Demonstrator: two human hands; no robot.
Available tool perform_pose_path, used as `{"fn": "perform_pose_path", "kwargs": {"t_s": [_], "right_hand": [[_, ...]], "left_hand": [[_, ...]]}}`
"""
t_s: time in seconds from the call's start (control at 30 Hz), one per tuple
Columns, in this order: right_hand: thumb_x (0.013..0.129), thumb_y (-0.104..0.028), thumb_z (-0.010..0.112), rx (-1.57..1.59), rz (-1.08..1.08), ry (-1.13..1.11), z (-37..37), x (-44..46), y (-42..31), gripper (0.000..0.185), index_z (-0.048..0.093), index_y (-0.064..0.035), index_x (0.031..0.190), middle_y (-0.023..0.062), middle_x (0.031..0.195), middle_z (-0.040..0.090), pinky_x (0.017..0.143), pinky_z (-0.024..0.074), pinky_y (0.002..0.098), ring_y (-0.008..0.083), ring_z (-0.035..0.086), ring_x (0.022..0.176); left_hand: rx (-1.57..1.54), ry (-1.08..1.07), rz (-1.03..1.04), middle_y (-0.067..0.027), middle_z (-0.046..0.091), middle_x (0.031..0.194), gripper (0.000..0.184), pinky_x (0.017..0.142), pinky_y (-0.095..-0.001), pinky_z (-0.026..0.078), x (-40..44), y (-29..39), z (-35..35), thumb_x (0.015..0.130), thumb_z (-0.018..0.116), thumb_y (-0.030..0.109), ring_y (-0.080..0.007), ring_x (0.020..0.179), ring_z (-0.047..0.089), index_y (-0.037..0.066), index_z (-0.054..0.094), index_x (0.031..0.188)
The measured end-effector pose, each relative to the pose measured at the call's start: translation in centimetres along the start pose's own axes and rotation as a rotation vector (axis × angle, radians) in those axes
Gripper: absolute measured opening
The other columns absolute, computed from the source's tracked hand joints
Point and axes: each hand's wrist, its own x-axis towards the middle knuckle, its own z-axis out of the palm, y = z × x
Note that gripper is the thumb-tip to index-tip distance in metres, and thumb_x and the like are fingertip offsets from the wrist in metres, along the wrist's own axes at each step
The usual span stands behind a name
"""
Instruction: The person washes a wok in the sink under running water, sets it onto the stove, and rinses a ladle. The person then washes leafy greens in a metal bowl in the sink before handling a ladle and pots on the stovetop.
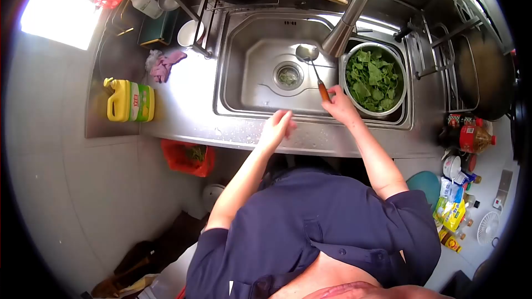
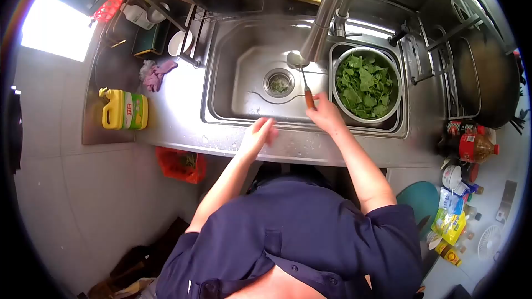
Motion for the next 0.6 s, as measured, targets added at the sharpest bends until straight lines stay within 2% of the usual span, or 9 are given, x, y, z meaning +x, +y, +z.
{"fn": "perform_pose_path", "kwargs": {"t_s": [0.1, 0.13, 0.17, 0.2, 0.23, 0.27, 0.37, 0.43, 0.6], "right_hand": [[0.084, -0.026, 0.059, 0.445, -0.073, -0.107, 1.3, 0.4, -4.5, 0.034, 0.049, -0.0031, 0.108, 0.0100, 0.070, 0.061, 0.060, 0.0468, 0.0293, 0.0166, 0.060, 0.062], [0.087, -0.025, 0.058, 0.444, -0.088, -0.191, 0.4, 0.9, -5.5, 0.030, 0.051, -0.0024, 0.106, 0.0085, 0.071, 0.062, 0.059, 0.0466, 0.0272, 0.0133, 0.059, 0.061], [0.089, -0.024, 0.056, 0.439, -0.107, -0.272, -0.7, 1.6, -6.5, 0.027, 0.053, -0.0016, 0.103, 0.0071, 0.072, 0.062, 0.058, 0.0464, 0.0250, 0.0101, 0.058, 0.060], [0.088, -0.022, 0.056, 0.345, -0.210, -0.098, -1.5, 3.4, -5.6, 0.023, 0.058, -0.0012, 0.097, 0.0075, 0.072, 0.061, 0.062, 0.0475, 0.0290, 0.0147, 0.058, 0.063], [0.086, -0.015, 0.055, -0.106, -0.334, 0.285, -3.0, 5.3, -4.9, 0.016, 0.061, -0.0017, 0.093, 0.0108, 0.075, 0.060, 0.070, 0.0477, 0.0346, 0.0244, 0.059, 0.071], [0.083, -0.010, 0.054, 0.155, -0.430, 0.388, -5.1, 6.8, -4.6, 0.016, 0.061, -0.0020, 0.094, 0.0159, 0.086, 0.060, 0.079, 0.0456, 0.0383, 0.0338, 0.057, 0.087], [0.081, -0.015, 0.056, -0.570, -0.465, 0.876, -12.5, 11.8, -2.5, 0.022, 0.057, -0.0037, 0.100, 0.0150, 0.102, 0.057, 0.079, 0.0446, 0.0425, 0.0339, 0.054, 0.096], [0.086, -0.017, 0.051, -0.609, -0.100, 0.514, -14.7, 12.5, -3.2, 0.025, 0.055, -0.0032, 0.107, 0.0176, 0.106, 0.056, 0.081, 0.0455, 0.0435, 0.0364, 0.054, 0.096], [0.088, -0.024, 0.047, -0.379, -0.066, 0.543, -12.1, 16.4, 1.9, 0.033, 0.053, -0.0055, 0.114, 0.0169, 0.112, 0.057, 0.086, 0.0433, 0.0394, 0.0334, 0.055, 0.103]], "left_hand": [[-0.555, -0.266, -0.278, -0.0099, 0.060, 0.082, 0.053, 0.070, -0.0365, 0.050, 6.4, 1.6, 1.4, 0.091, 0.045, 0.047, -0.0233, 0.076, 0.059, 0.004, 0.042, 0.121], [-0.702, -0.333, -0.231, -0.0133, 0.060, 0.086, 0.055, 0.077, -0.0416, 0.048, 9.1, 1.6, 1.7, 0.092, 0.041, 0.051, -0.0276, 0.083, 0.059, 0.002, 0.042, 0.117], [-0.756, -0.263, -0.350, -0.0128, 0.059, 0.082, 0.045, 0.069, -0.0387, 0.051, 11.4, 2.0, 2.0, 0.096, 0.035, 0.043, -0.0261, 0.075, 0.059, 0.000, 0.046, 0.105], [-0.745, -0.251, -0.406, -0.0125, 0.058, 0.080, 0.041, 0.063, -0.0355, 0.050, 13.8, 1.1, 1.4, 0.097, 0.033, 0.040, -0.0241, 0.069, 0.057, 0.001, 0.046, 0.098], [-0.735, -0.234, -0.466, -0.0121, 0.058, 0.079, 0.040, 0.057, -0.0323, 0.050, 15.6, 0.7, 0.9, 0.098, 0.030, 0.036, -0.0220, 0.064, 0.055, 0.001, 0.047, 0.091], [-0.756, -0.239, -0.481, -0.0110, 0.056, 0.075, 0.040, 0.046, -0.0270, 0.044, 14.8, 2.3, 1.1, 0.098, 0.028, 0.034, -0.0180, 0.056, 0.049, 0.001, 0.046, 0.085], [-0.763, -0.277, -0.497, -0.0093, 0.053, 0.071, 0.041, 0.044, -0.0258, 0.041, 14.7, 2.9, 0.5, 0.098, 0.028, 0.036, -0.0160, 0.055, 0.047, 0.002, 0.046, 0.084], [-0.743, -0.249, -0.540, -0.0113, 0.054, 0.074, 0.036, 0.041, -0.0257, 0.039, 15.0, 3.2, 0.2, 0.097, 0.031, 0.036, -0.0163, 0.053, 0.046, 0.002, 0.043, 0.091], [-0.761, -0.264, -0.558, -0.0104, 0.054, 0.074, 0.034, 0.045, -0.0274, 0.043, 16.3, 4.0, 1.2, 0.097, 0.034, 0.032, -0.0172, 0.055, 0.048, 0.001, 0.043, 0.086]]}}
